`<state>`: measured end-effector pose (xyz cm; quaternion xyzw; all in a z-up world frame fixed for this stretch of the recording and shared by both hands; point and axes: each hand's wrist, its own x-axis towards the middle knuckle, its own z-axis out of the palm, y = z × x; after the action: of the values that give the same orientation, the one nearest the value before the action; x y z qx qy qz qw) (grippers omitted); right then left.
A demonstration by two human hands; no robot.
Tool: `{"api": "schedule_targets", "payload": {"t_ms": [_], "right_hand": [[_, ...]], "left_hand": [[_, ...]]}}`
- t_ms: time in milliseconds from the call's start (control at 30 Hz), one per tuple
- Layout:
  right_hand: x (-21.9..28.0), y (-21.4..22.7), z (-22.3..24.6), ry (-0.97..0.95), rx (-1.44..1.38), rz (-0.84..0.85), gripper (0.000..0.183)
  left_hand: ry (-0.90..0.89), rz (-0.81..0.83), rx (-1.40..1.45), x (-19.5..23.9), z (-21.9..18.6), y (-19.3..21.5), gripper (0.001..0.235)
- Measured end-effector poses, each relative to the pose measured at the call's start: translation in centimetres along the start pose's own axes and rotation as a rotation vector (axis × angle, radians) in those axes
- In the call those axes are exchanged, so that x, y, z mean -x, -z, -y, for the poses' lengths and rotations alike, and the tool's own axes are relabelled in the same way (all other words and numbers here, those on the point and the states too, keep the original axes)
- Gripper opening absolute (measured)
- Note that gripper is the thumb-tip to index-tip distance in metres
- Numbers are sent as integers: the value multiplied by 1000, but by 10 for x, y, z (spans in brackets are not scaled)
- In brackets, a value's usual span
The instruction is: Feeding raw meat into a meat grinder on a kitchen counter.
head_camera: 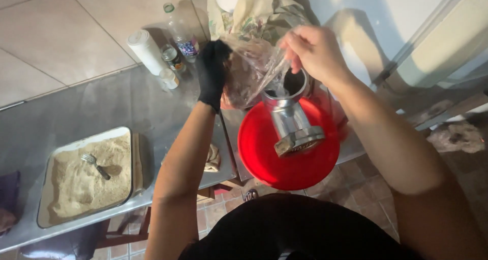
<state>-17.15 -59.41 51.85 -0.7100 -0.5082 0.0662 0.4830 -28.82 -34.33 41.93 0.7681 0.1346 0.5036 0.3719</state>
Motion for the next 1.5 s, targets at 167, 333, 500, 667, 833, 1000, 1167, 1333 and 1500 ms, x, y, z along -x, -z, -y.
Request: {"api": "schedule_targets", "payload": {"t_ms": [167,333,500,667,833,1000,1167,1333,1500], "right_hand": [[12,-1,-23,-263,43,127,23],[16,-2,-47,-451,56,143,21],[7,-3,-37,56,217,59,80],[-13,-23,-47,-115,51,114,48],[-17,-36,-71,-126,-132,-100,19],[-24,-49,-88,-140,-295,-308,19],[-28,-49,-99,-231,-268,-324,15],[-30,-45,-88,-341,-198,-241,17],[-28,-36,-87,-307,-177,-227,24]], "left_hand": [[41,16,64,-14,-9,-11,29],[-19,47,202,-29,-6,-32,31],[-207,118,-159,-44,-48,-47,30],[-339,173,-121,-53,-60,-78,21],[-279,250,-91,-48,-91,-77,28],[-361,154,-223,-17,-97,-26,33],[5,189,86,66,-69,2,68],[105,7,251,83,-91,-25,51],[61,-131,255,54,-53,-59,32]]}}
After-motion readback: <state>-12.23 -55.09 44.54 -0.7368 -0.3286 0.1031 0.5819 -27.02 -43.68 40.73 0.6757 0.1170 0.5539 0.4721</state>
